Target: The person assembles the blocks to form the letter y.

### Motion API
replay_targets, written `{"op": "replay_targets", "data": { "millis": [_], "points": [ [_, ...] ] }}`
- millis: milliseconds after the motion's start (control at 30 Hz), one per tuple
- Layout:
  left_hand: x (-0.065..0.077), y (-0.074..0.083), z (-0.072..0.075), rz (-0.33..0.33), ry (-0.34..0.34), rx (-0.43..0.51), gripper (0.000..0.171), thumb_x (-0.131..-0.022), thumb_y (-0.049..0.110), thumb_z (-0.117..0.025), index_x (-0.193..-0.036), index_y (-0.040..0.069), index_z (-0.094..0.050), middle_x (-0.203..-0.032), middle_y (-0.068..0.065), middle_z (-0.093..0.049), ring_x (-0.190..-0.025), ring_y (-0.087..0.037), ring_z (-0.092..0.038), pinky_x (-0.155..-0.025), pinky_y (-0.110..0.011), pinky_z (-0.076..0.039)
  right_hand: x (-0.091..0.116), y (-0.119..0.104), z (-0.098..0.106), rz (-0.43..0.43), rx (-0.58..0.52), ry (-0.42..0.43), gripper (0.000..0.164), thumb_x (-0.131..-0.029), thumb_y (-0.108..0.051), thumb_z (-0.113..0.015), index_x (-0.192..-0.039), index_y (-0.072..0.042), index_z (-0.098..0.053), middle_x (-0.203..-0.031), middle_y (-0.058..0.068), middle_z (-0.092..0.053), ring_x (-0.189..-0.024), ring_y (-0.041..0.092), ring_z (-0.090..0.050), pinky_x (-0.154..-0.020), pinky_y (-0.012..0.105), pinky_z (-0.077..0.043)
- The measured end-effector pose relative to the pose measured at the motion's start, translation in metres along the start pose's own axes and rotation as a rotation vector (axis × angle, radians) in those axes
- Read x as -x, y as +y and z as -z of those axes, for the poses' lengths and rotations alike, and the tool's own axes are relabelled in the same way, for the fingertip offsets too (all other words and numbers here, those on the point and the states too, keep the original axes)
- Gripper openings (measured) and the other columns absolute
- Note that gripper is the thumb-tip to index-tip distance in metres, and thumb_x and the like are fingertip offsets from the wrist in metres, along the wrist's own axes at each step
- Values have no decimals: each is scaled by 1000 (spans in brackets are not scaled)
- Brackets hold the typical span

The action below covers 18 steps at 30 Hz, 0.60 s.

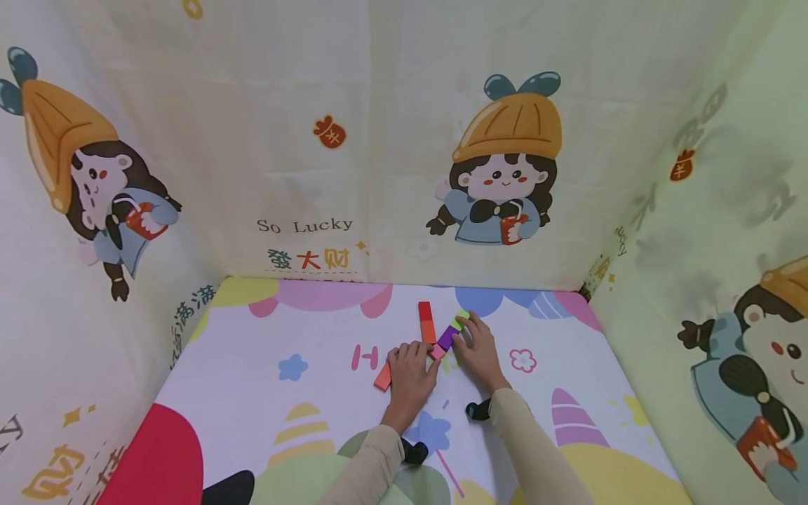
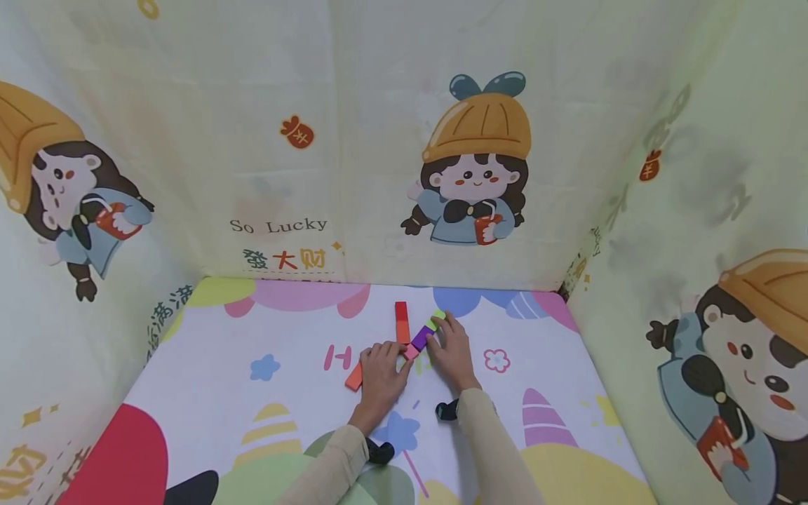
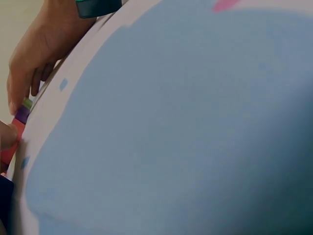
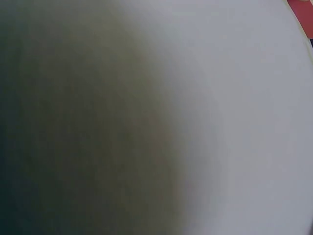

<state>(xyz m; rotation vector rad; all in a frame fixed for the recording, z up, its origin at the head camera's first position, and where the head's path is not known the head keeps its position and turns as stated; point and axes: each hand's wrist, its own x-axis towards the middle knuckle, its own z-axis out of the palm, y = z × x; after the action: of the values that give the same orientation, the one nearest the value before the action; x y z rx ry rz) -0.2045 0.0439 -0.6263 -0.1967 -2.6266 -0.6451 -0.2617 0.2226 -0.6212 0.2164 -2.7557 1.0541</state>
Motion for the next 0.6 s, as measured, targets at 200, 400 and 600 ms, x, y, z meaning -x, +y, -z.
{"op": "replay_targets", "data": {
  "millis": [200, 400, 600],
  "points": [
    [-1, 3, 2, 15, -28, -13, 39, -89, 41, -83, -120, 23, -70, -117, 0, -71, -113, -21, -62, -104, -50, -44, -1, 2, 1, 7, 8, -3, 52, -100, -33, -65, -147, -12, -57, -168, 20, -36, -155, 45, -33, -123, 70, -24],
    [-1, 3, 3, 12, -25, -23, 41, -89, 41, -83, -122, 22, -70, -118, -1, -71, -113, -22, -62, -104, -51, -44, -2, 3, 1, 12, 1, 0, 50, -100, -33, -66, -145, -12, -58, -166, 20, -38, -153, 46, -35, -123, 69, -25],
    [1, 1, 5, -9, 37, 27, 46, -87, 39, -85, -125, 19, -67, -122, -2, -68, -116, -23, -61, -103, -52, -43, -1, 4, 0, 23, 7, 8, 50, -99, -31, -67, -144, -11, -59, -165, 22, -39, -152, 47, -36, -122, 70, -27]
  ]
}}
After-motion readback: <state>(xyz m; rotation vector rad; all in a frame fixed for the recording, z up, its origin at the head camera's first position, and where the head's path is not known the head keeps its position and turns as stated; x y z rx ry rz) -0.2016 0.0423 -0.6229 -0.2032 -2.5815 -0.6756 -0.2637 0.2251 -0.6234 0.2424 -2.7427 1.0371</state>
